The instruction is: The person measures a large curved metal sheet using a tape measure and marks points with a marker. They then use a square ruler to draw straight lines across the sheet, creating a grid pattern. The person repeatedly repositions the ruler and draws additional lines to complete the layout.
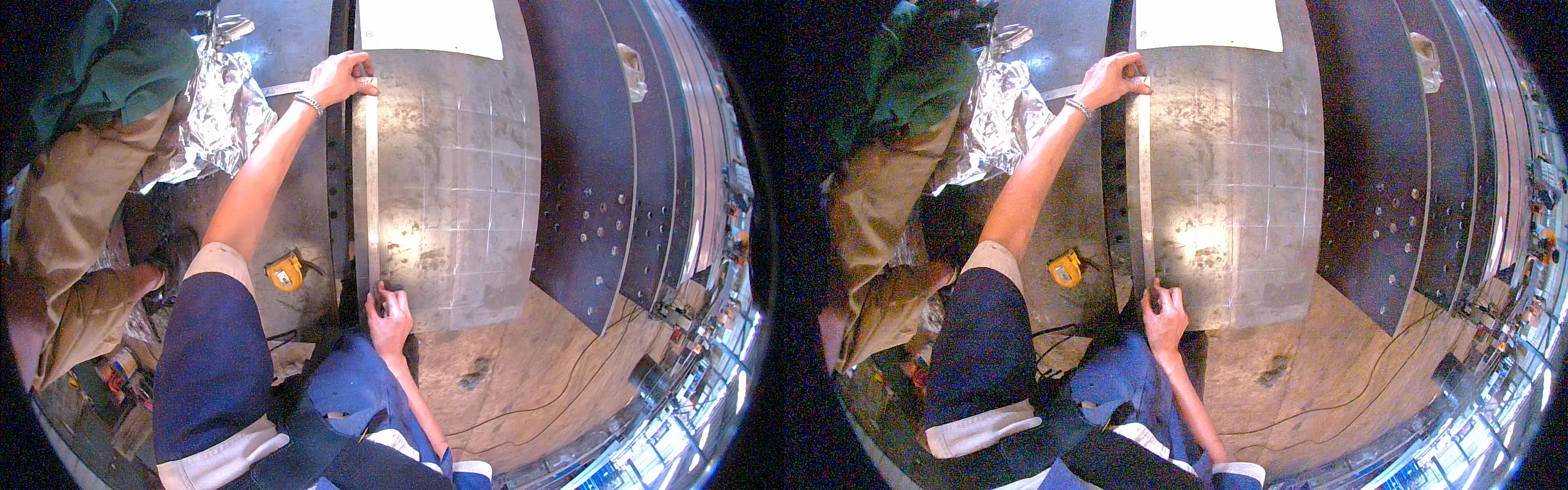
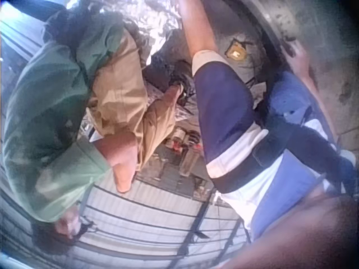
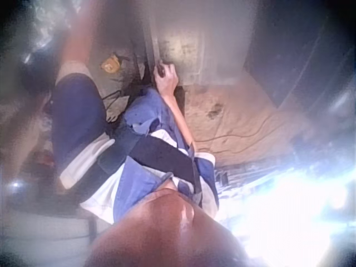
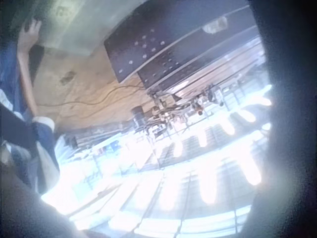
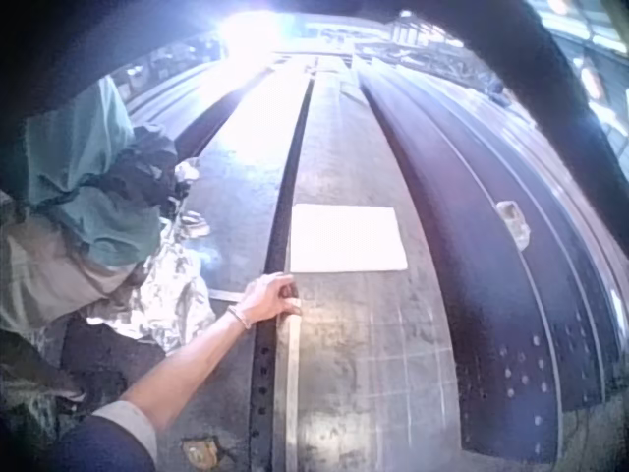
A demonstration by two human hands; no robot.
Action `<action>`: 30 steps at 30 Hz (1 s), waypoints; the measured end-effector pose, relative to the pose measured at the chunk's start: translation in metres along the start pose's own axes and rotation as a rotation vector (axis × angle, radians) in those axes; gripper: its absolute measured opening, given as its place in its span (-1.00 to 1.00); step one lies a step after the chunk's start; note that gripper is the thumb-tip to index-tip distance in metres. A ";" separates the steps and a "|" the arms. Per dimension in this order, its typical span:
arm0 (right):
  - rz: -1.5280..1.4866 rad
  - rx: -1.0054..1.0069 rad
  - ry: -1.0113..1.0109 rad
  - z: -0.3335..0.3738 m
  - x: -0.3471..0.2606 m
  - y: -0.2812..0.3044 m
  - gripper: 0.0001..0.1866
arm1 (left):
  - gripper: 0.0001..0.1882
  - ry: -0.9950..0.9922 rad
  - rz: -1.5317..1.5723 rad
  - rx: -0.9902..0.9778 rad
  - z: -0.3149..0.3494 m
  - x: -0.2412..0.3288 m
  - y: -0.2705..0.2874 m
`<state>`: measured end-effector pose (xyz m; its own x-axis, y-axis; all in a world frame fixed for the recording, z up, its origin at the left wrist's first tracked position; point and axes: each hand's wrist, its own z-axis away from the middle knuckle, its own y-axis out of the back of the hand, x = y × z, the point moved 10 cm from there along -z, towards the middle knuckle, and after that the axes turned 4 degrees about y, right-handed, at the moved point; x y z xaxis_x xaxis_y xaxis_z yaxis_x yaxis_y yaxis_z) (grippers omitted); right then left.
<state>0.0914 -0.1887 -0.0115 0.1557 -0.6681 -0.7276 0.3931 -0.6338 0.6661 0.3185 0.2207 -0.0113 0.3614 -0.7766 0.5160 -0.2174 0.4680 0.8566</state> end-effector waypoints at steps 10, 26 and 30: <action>0.016 0.014 0.018 0.002 0.003 -0.001 -0.79 | -0.49 0.022 -0.007 -0.017 0.001 0.002 0.001; 0.021 0.007 0.004 0.002 0.003 -0.001 -0.80 | -0.53 0.017 0.023 -0.027 0.001 -0.002 -0.003; 0.006 0.021 0.021 0.002 0.005 -0.002 -0.80 | -0.52 -0.015 0.047 -0.001 0.001 -0.001 -0.002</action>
<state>0.0892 -0.1914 -0.0161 0.1769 -0.6640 -0.7265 0.3726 -0.6380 0.6739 0.3177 0.2206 -0.0133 0.3372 -0.7597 0.5560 -0.2334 0.5047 0.8311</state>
